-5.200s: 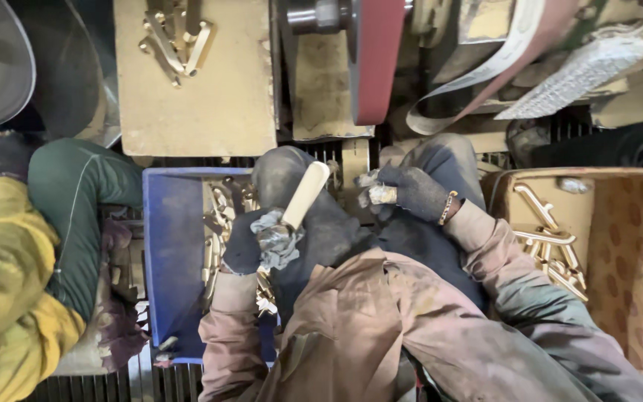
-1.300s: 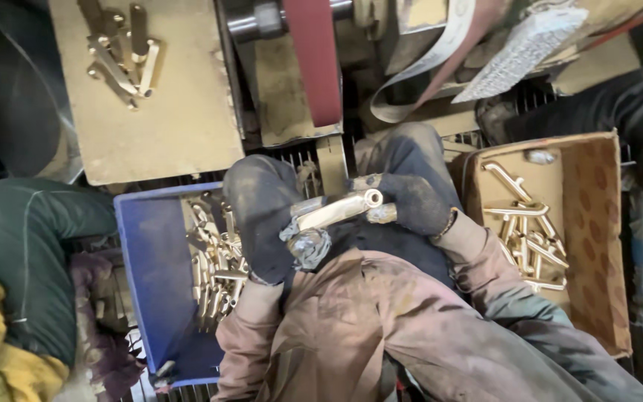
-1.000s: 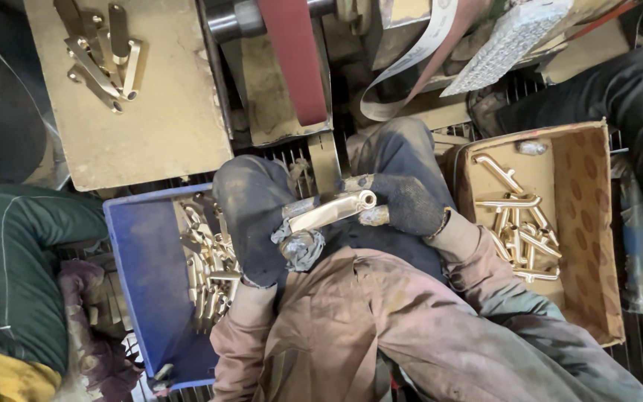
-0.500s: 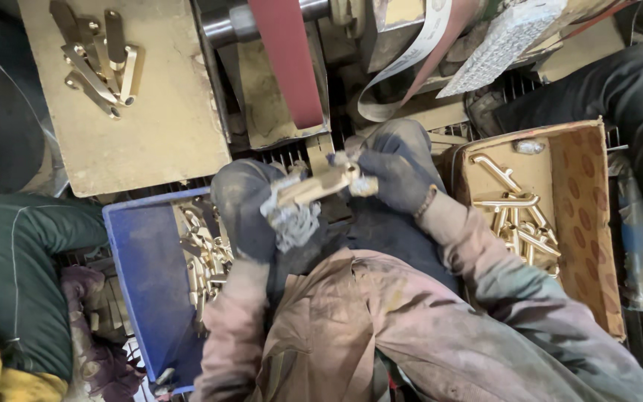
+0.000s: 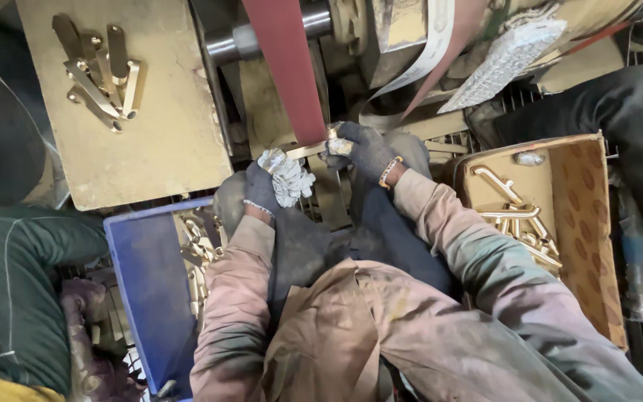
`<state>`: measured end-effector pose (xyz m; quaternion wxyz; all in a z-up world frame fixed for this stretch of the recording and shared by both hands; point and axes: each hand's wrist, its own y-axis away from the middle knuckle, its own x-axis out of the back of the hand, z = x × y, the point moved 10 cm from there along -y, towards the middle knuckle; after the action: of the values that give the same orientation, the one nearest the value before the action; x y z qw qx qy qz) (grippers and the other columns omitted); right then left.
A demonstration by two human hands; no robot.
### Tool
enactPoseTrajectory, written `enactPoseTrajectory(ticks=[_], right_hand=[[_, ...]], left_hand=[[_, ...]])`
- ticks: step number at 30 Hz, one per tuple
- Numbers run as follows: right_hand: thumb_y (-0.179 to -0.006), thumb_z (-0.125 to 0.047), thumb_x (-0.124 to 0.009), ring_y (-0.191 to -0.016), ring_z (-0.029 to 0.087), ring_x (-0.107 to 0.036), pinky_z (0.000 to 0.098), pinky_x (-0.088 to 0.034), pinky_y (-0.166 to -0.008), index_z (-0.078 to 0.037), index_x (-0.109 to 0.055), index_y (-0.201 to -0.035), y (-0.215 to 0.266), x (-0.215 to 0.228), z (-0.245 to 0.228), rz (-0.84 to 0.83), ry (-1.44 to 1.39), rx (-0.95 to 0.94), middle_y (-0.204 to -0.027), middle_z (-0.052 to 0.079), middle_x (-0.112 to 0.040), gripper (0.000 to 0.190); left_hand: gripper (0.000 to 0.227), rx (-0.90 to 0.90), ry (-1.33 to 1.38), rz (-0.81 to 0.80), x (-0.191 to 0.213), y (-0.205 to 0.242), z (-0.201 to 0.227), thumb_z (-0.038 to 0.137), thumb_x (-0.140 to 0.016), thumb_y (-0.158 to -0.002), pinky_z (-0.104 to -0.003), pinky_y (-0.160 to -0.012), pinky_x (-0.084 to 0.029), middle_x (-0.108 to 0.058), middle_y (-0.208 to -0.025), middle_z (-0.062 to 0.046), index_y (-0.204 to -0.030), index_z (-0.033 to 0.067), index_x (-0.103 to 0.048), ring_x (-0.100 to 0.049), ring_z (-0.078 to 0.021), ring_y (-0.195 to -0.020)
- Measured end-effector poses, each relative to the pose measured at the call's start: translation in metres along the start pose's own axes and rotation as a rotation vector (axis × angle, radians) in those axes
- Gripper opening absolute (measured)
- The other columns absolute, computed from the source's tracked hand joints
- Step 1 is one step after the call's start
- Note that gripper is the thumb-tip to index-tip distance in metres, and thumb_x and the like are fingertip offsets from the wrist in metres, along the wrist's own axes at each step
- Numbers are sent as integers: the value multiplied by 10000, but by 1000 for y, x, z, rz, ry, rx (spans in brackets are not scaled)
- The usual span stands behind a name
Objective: The person sits on the floor and uses a belt sander to polish small brass-colored metal parts. They pick up each part from a blue bin, press it against the moving belt, wipe it with a cloth, and place it into a cardboard box.
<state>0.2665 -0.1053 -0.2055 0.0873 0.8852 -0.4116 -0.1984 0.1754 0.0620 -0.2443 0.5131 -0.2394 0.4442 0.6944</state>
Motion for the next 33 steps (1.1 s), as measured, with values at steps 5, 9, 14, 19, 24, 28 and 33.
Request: enactPoseTrajectory(ticks=[5,9,14,19,24,28,33], right_hand=[[-988,-110,-630,-746,129,-689,299,-574,-661,19,-662,-1177,-4,7,11,90,60,-100,-946,94,-745,231],[-977,-102,-662,-725,125,-674,309,-610,-678,45,-672,-1160,-8,3,6,80,-35,-69,-935,107,-739,234],[-969,-138,-714,-767,159,-706,307,-594,-687,62,-645,-1109,7,4,1,51,-11,-93,-952,118,-774,253],[-876,-220,-793,-873,174,-697,320,-579,-766,-1,-673,-1228,57,-17,-46,-88,673,245,-976,96,-754,432],[-816,-216,-869,-886,154,-719,325,-568,-807,-47,-710,-1192,107,-14,-68,-28,842,282,-980,87,-765,442],[-857,-175,-826,-942,176,-711,324,-571,-828,-60,-669,-1277,119,-9,-71,36,580,259,-1054,93,-769,463],[-850,-206,-806,-872,211,-734,346,-568,-783,-56,-706,-1251,110,2,-76,186,689,303,-999,124,-765,440]], left_hand=[[211,116,50,236,39,-12,-17,155,-555,-970,-429,-554,-532,-555,-712,-123,-798,37,-522,-554,-272,-585],[167,43,36,96,27,-20,-12,108,-559,-1015,-435,-602,-537,-551,-762,-101,-858,57,-535,-560,-262,-637],[199,104,71,11,3,-2,-12,188,-556,-974,-517,-657,-619,-595,-726,-119,-826,57,-578,-635,-298,-647],[334,119,-295,6,-21,46,-6,89,-562,-963,-409,-756,-621,-720,-977,-139,-1263,-39,-630,-720,-275,-841],[419,21,-577,-207,-64,71,-3,10,-617,-950,-323,-864,-602,-734,-1127,-134,-1363,-58,-597,-715,-203,-976],[429,29,-612,-197,-65,63,-10,-31,-630,-928,-291,-902,-599,-735,-1170,-121,-1356,-63,-610,-720,-163,-1017],[300,138,-584,-120,-38,24,-22,16,-626,-962,-308,-780,-604,-744,-1056,-117,-1250,-62,-662,-723,-173,-893]])
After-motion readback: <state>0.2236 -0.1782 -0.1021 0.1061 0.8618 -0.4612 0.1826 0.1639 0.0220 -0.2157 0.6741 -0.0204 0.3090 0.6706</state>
